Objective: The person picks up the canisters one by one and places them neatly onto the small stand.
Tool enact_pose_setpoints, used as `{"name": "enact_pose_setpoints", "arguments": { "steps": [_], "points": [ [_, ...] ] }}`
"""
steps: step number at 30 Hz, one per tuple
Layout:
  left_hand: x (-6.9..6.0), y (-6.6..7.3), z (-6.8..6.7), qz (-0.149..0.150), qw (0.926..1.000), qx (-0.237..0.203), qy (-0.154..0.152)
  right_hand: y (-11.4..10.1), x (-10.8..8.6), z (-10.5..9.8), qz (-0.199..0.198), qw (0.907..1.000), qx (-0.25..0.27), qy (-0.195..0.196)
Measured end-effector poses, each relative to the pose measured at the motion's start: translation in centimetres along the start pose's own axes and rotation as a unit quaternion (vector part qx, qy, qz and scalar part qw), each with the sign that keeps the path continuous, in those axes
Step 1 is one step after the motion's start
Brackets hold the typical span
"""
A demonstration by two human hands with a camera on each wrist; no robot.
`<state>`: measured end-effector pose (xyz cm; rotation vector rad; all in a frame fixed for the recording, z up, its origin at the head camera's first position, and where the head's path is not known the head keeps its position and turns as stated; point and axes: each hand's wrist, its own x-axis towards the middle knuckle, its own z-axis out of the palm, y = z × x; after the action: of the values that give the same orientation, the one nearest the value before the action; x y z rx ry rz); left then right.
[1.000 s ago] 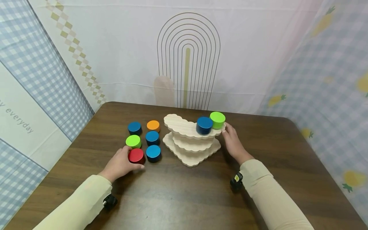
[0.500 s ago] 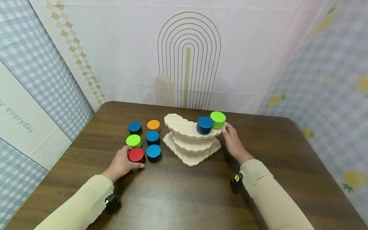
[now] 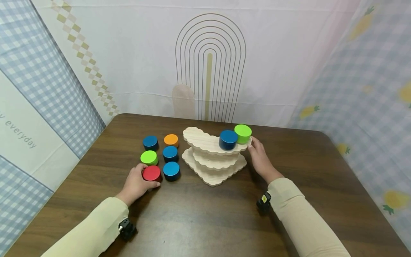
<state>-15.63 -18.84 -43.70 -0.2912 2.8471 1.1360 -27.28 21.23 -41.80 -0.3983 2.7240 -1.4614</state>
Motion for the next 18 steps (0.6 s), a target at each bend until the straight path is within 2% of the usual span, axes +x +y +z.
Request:
{"name": "enact_pose_setpoints", "arguments": {
  "steps": [4,9,18],
  "points": [
    [-0.1,0.2,-0.1,0.008,0.9999,-0.003,0.008,-0.1,0.0,0.1,-0.002,1.0,0.002,0.004],
    [-0.3,1.0,-0.4,0.025,0.9992,-0.01,0.031,-0.1,0.0,0.0,0.004,1.0,0.001,-0.001],
    [-0.6,4.1,-1.5,0.052,0.9956,-0.025,0.074,-0.1,0.0,-0.1,0.015,0.9998,-0.002,-0.011]
  ]
}}
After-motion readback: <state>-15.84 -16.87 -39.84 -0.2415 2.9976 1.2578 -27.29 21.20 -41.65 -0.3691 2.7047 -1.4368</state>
